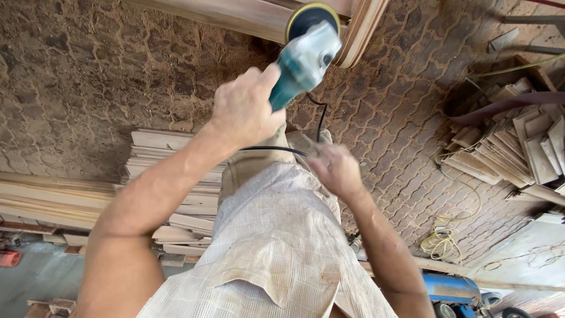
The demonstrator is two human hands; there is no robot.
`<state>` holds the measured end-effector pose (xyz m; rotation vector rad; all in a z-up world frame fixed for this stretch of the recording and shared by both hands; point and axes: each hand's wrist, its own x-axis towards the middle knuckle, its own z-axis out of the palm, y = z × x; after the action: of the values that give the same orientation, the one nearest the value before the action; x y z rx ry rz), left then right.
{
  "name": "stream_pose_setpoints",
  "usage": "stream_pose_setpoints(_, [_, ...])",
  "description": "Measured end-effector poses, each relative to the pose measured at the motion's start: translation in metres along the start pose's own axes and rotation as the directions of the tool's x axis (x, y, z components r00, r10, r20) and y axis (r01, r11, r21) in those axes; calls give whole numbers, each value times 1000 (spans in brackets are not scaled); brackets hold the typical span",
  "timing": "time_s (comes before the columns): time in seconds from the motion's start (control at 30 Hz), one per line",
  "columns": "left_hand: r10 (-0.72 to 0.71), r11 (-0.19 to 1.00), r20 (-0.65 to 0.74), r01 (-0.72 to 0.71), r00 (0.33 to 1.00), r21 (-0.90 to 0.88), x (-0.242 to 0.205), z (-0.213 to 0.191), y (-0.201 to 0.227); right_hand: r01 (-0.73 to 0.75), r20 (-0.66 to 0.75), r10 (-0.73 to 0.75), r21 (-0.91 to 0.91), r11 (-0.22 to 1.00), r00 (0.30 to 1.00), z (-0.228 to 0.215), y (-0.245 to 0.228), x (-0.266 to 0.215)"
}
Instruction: Sanding and polishing a wooden door panel and applying glue to grooves for repair.
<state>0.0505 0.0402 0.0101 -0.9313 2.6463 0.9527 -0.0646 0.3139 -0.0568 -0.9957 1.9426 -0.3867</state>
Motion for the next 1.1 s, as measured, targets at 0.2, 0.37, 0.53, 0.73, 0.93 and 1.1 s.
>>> stream_pose_setpoints(0.2, [-384,872,164,416,909,-258,-82,7,-4,186,-162,-353,-613,768,922,-103,-28,107])
stream_pose_setpoints(0.37, [-560,717,188,586,807,-378,-126,33,-13,292,182,-469,-941,172,864,-163,-15,178])
stream_pose_setpoints(0.53, [-500,758,95,488,861,-434,-133,48,-11,448,453,-321,-889,-94,832,-196,-35,188])
stream_pose_setpoints(0.73, [-482,734,114,471,869,-490,-130,34,-3,337,295,-222,-922,188,929,-164,-69,194])
stream_pose_setpoints(0.93, [-577,663,220,609,786,-436,-129,5,2,76,359,-77,16,997,930,-94,-69,96])
stream_pose_setpoints(1.1, [-457,403,311,505,834,-763,-61,-72,22,-133,266,-62,655,744,962,-18,-45,44])
